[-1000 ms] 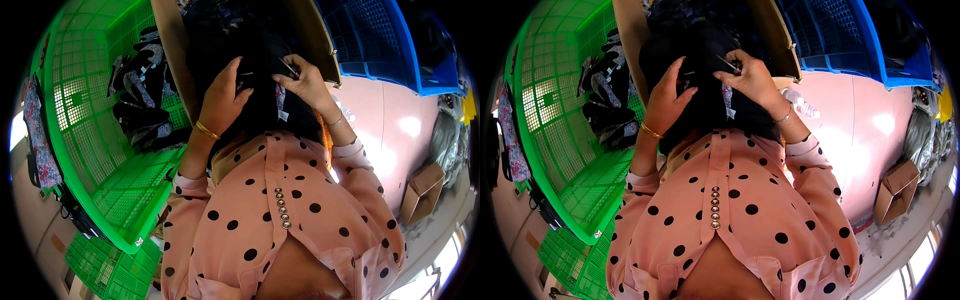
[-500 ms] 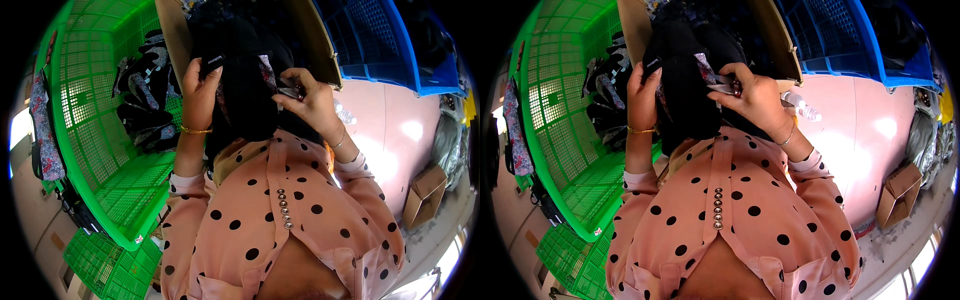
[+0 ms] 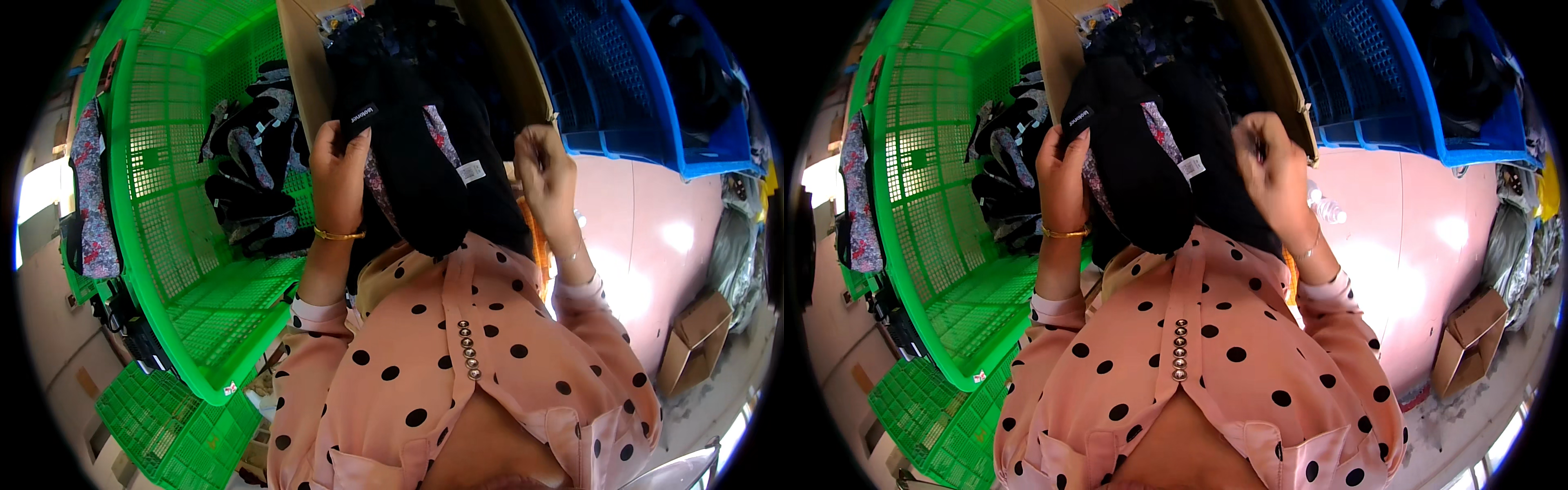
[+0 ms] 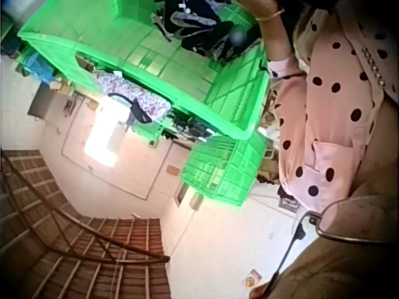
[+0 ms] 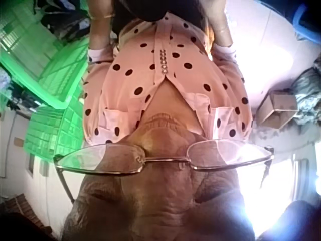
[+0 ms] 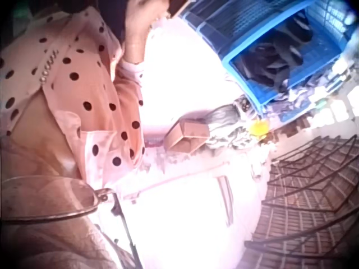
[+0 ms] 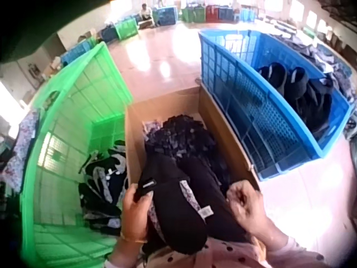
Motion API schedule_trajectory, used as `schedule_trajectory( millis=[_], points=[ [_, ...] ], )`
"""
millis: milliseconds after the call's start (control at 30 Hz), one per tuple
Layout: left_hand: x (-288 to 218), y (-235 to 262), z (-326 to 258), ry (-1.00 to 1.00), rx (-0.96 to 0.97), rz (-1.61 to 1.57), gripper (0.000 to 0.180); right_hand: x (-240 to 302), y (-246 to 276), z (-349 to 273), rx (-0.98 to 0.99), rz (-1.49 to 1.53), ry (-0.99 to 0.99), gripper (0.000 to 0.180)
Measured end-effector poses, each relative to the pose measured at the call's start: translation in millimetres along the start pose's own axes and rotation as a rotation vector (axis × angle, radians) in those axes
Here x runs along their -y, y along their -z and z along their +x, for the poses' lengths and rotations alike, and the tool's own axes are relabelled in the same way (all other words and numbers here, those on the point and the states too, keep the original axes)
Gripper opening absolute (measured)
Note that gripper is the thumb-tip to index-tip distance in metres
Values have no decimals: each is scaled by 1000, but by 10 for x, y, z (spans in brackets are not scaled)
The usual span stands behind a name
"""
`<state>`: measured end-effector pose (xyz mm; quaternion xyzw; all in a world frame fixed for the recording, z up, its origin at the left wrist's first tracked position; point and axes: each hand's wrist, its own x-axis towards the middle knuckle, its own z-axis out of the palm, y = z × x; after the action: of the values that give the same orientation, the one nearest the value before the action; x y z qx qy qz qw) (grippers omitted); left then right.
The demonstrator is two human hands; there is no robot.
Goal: The person uses a small blade to cut tags and loose threads from the hems of black floral-patterned garments. They pick up each item from a cardboard box, trim the excess material, and place the finished garment into a green plastic crate.
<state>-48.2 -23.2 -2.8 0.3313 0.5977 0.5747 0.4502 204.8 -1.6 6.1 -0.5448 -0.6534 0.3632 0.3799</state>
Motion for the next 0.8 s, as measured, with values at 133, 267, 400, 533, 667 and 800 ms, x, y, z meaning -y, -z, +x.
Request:
schedule_trajectory(
  millis=[133,267,400,533,667,800],
  points=[
    [-46,-118,21,13,-32,-131,9,292,76,-233,224,-242,422,46],
    [-21,-205,14,62,-50,-167,8,351,41,-307,331,-218,223,44],
    [-32,-271,-89,-17,-1,-85,8,381,-125,-159,205,-84,47,38],
    [-98,-349,-216,-111,119,40,7,151,-449,77,82,13,61,34],
    [-83,-324,-288,-228,283,128,6,62,-625,85,14,101,58,32],
    [-34,-269,-306,-206,463,119,10,88,-668,41,33,186,-38,20]
  ],
)
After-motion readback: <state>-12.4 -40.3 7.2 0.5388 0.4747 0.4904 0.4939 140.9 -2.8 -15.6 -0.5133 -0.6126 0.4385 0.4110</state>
